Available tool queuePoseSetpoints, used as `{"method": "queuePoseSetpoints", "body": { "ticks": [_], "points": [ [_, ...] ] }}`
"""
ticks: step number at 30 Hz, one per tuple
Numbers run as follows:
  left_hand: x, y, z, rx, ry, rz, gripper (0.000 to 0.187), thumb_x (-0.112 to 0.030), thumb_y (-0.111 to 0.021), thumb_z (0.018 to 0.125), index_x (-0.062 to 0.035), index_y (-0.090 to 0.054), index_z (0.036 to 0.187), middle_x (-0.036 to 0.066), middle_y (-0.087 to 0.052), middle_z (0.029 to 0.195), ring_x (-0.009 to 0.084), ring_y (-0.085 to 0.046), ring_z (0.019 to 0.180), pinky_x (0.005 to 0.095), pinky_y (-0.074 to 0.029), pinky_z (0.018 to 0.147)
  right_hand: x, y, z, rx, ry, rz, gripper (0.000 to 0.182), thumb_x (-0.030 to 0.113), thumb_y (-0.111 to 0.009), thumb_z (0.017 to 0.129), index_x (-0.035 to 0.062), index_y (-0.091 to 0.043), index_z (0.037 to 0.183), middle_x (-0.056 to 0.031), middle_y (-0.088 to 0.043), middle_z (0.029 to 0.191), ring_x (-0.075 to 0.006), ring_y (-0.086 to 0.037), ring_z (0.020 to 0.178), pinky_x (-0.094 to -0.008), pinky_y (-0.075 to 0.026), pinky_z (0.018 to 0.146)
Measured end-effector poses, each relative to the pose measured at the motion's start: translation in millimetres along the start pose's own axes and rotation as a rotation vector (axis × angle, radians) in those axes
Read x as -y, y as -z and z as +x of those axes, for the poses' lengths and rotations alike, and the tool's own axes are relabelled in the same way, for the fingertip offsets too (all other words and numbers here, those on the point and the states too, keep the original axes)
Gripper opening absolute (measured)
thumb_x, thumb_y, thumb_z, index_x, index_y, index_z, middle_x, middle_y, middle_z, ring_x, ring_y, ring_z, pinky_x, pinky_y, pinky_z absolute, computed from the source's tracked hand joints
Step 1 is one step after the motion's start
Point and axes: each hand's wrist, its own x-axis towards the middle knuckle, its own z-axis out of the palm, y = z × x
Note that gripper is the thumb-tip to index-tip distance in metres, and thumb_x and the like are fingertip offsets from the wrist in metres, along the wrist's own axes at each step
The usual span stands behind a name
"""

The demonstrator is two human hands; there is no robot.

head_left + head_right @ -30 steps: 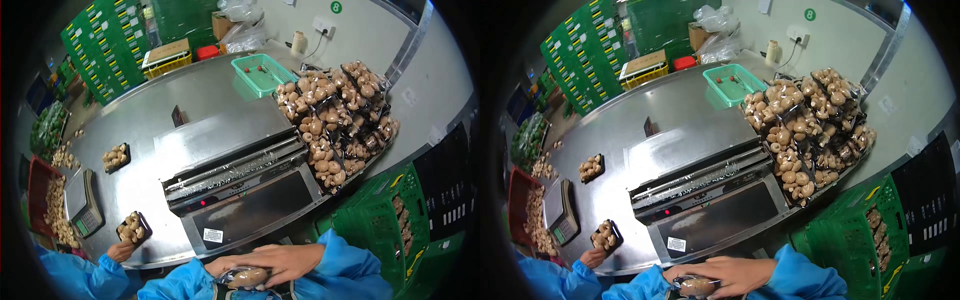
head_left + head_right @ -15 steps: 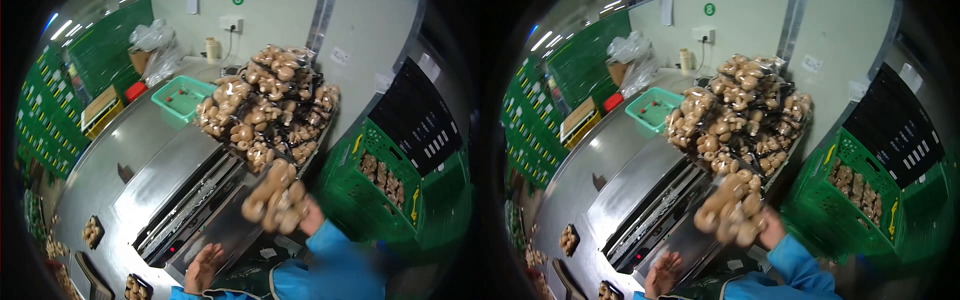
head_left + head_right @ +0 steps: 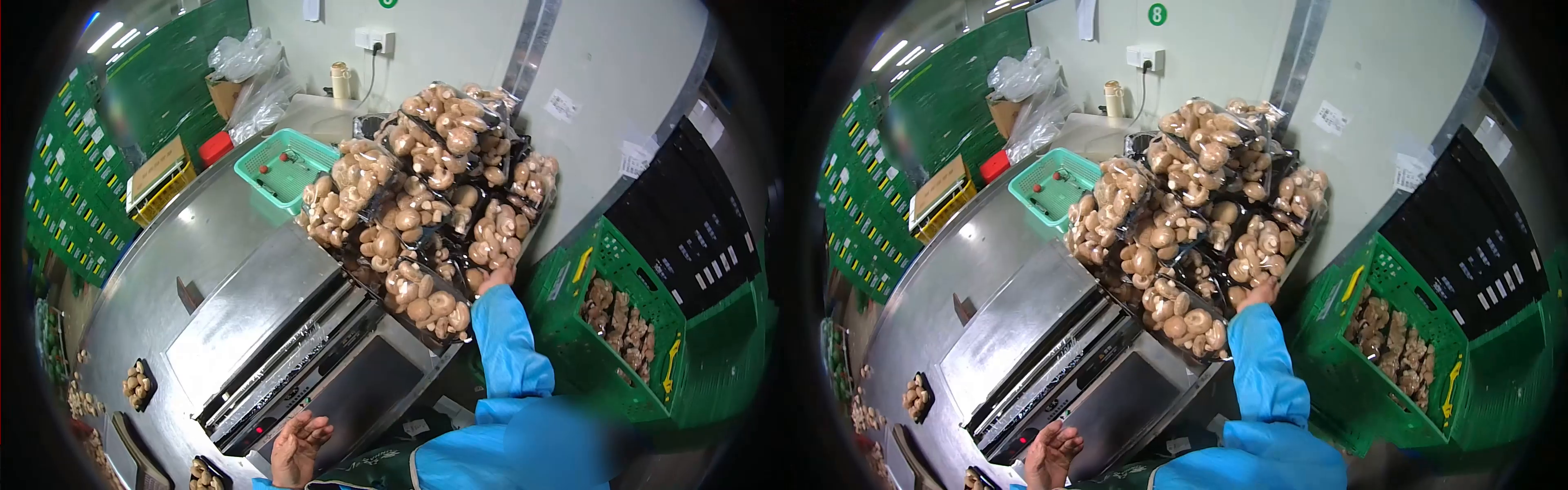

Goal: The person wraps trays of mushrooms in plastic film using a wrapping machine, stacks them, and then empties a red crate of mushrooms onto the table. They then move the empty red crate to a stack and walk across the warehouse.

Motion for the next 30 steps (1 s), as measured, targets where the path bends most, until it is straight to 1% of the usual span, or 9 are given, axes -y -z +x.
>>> {"method": "queuePoseSetpoints", "body": {
  "ticks": [4, 11, 13, 14, 18, 20, 22, 27, 30],
  "points": [
    [4, 5, -6, -0.169, -0.029, -0.179, 0.042, -0.024, -0.054, 0.086, 0.0020, -0.050, 0.119, 0.016, -0.056, 0.116, 0.0293, -0.053, 0.109, 0.0439, -0.038, 0.099, 22, 14, -17, 0.005, -0.305, 0.053, 0.050, 0.050, -0.043, 0.087, 0.0159, -0.044, 0.125, -0.0034, -0.048, 0.122, -0.0233, -0.054, 0.095, -0.0316, -0.046, 0.073],
    [-10, 16, -30, -0.408, -0.118, -0.084, 0.052, -0.032, -0.053, 0.087, 0.0029, -0.042, 0.125, 0.019, -0.054, 0.116, 0.0298, -0.052, 0.108, 0.0402, -0.037, 0.097, 64, 45, 7, 0.122, -0.107, -0.122, 0.038, 0.031, -0.043, 0.085, 0.0045, -0.056, 0.110, -0.0128, -0.059, 0.107, -0.0283, -0.057, 0.092, -0.0434, -0.045, 0.085],
    [-18, 38, -52, -0.486, -0.220, -0.052, 0.051, -0.030, -0.053, 0.088, 0.0037, -0.043, 0.124, 0.019, -0.055, 0.113, 0.0287, -0.054, 0.105, 0.0395, -0.039, 0.094, 63, 61, 72, 0.228, 0.555, -0.474, 0.037, 0.028, -0.050, 0.087, -0.0046, -0.055, 0.104, -0.0161, -0.058, 0.102, -0.0273, -0.056, 0.089, -0.0399, -0.045, 0.084],
    [-25, 51, -64, -0.575, -0.329, -0.022, 0.047, -0.030, -0.053, 0.088, 0.0026, -0.046, 0.121, 0.017, -0.057, 0.109, 0.0264, -0.056, 0.100, 0.0379, -0.041, 0.091, 99, 6, -13, 0.194, 0.397, -0.128, 0.036, 0.028, -0.049, 0.089, -0.0044, -0.055, 0.103, -0.0156, -0.058, 0.101, -0.0263, -0.055, 0.091, -0.0375, -0.044, 0.086],
    [-60, 131, -122, -1.030, -0.772, -0.029, 0.025, -0.015, -0.051, 0.088, 0.0036, -0.055, 0.105, 0.011, -0.062, 0.097, 0.0180, -0.058, 0.087, 0.0294, -0.044, 0.079, 120, -91, -139, 0.555, 0.771, -0.433, 0.038, 0.019, -0.039, 0.093, -0.0063, -0.047, 0.120, -0.0169, -0.046, 0.126, -0.0267, -0.049, 0.111, -0.0381, -0.039, 0.096],
    [-68, 183, -163, -1.357, -0.857, 0.219, 0.017, -0.011, -0.052, 0.087, 0.0014, -0.058, 0.098, 0.006, -0.059, 0.092, 0.0124, -0.053, 0.085, 0.0255, -0.041, 0.078, 100, -129, -187, 0.948, 1.245, -0.430, 0.035, 0.015, -0.039, 0.093, -0.0055, -0.048, 0.120, -0.0147, -0.047, 0.125, -0.0258, -0.049, 0.110, -0.0365, -0.038, 0.097],
    [-65, 244, -215, -1.607, -0.907, 0.348, 0.023, -0.010, -0.053, 0.087, -0.0015, -0.055, 0.108, 0.005, -0.058, 0.098, 0.0132, -0.052, 0.092, 0.0248, -0.041, 0.081, 129, -150, -394, 1.288, 0.354, -0.141, 0.034, 0.019, -0.046, 0.085, -0.0043, -0.052, 0.109, -0.0135, -0.056, 0.101, -0.0206, -0.055, 0.091, -0.0353, -0.045, 0.083],
    [-18, 406, -325, -2.107, -0.391, 0.781, 0.042, -0.026, -0.050, 0.089, 0.0014, -0.049, 0.121, 0.015, -0.056, 0.113, 0.0252, -0.052, 0.106, 0.0330, -0.039, 0.092, 59, -117, -671, 2.258, -0.659, -0.360, 0.058, 0.024, -0.056, 0.085, -0.0035, -0.034, 0.132, -0.0214, -0.048, 0.122, -0.0298, -0.050, 0.112, -0.0360, -0.043, 0.091],
    [-8, 444, -337, -1.766, -0.311, 0.494, 0.051, -0.033, -0.047, 0.090, 0.0038, -0.045, 0.125, 0.018, -0.050, 0.124, 0.0280, -0.047, 0.115, 0.0339, -0.036, 0.096, -56, -94, -776, 2.330, -0.304, -0.828, 0.076, 0.030, -0.058, 0.084, -0.0043, -0.018, 0.138, -0.0251, -0.032, 0.136, -0.0335, -0.039, 0.123, -0.0366, -0.036, 0.099]
  ]
}}
